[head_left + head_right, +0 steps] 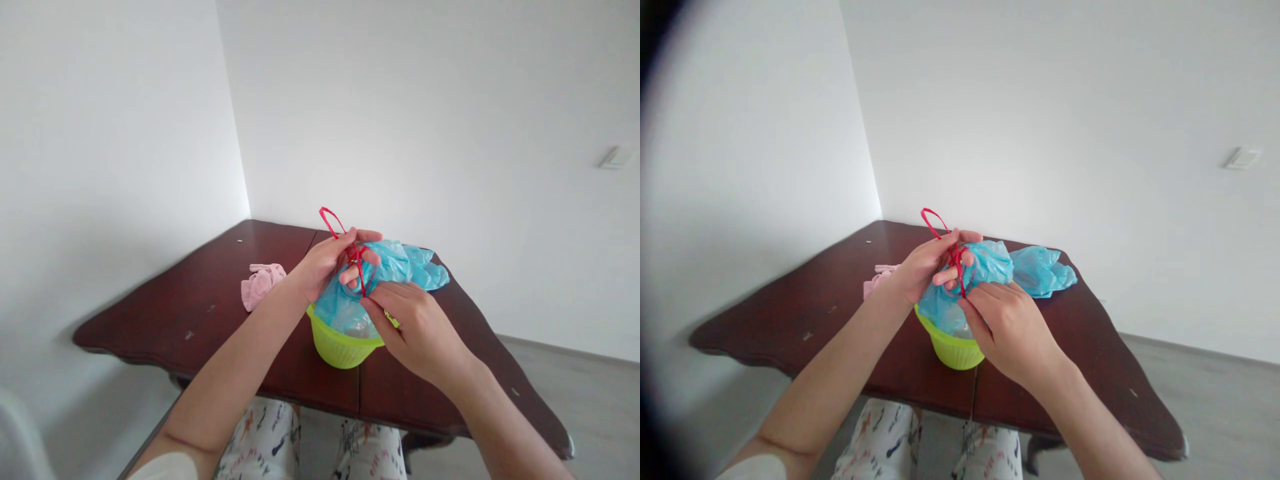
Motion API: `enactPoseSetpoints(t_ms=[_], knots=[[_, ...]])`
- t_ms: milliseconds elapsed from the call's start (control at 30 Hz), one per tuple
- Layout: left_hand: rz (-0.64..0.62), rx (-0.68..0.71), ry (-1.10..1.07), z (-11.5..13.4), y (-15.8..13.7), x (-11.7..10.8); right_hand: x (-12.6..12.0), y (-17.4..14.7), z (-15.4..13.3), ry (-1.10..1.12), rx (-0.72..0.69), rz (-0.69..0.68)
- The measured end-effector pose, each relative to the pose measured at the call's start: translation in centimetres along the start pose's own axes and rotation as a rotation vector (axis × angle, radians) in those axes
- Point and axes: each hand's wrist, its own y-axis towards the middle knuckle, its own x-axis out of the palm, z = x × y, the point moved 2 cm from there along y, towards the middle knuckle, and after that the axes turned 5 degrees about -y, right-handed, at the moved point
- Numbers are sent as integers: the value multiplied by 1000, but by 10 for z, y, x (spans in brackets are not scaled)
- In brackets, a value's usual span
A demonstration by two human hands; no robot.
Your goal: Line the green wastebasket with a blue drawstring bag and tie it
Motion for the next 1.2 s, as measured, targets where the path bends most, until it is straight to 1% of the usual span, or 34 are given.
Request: enactPoseSetpoints(t_ms=[33,67,100,133,167,200,233,300,333,367,400,433,467,500,567,633,733,800,900,967,1067,1133,1200], knots=[[-25,4,30,3,-4,4,0,-2,1,-23,-13,42],[-56,9,77,6,-9,8,-2,-5,1,-34,-29,133],[-93,14,139,10,-15,14,-6,-7,0,-39,-45,255],[-129,18,220,15,-21,20,-10,-8,-1,-38,-56,376],[-159,32,331,20,-27,27,-14,-9,-3,-27,-55,467],[-185,58,476,26,-33,33,-16,-9,-4,-4,-30,512],[-206,99,648,32,-39,38,-16,-8,-4,36,20,512],[-194,240,1015,42,-47,46,-12,-4,-1,176,191,407],[-154,333,1170,46,-51,48,-8,-1,2,257,292,349],[-102,431,1279,48,-53,49,-3,1,6,330,383,295],[-48,526,1333,50,-55,49,1,5,10,391,448,243],[-7,611,1336,49,-56,49,4,8,13,441,479,199],[4,675,1300,48,-56,47,6,12,15,486,475,167],[-21,708,1244,45,-55,46,8,16,16,529,447,149],[-113,715,1122,37,-51,43,8,24,18,619,377,157],[-183,681,1035,30,-47,41,8,30,20,701,359,205],[-190,591,943,21,-44,38,10,33,27,771,390,243],[-194,503,943,16,-45,37,10,32,32,801,401,254],[-235,421,1040,10,-47,38,10,30,36,857,401,249],[-271,437,1104,7,-47,39,11,28,36,903,435,237],[-293,497,1179,2,-44,39,17,26,39,981,559,258],[-285,524,1195,-1,-42,36,20,24,43,1055,660,309],[-274,550,1162,-5,-42,32,20,23,49,1130,731,391]])
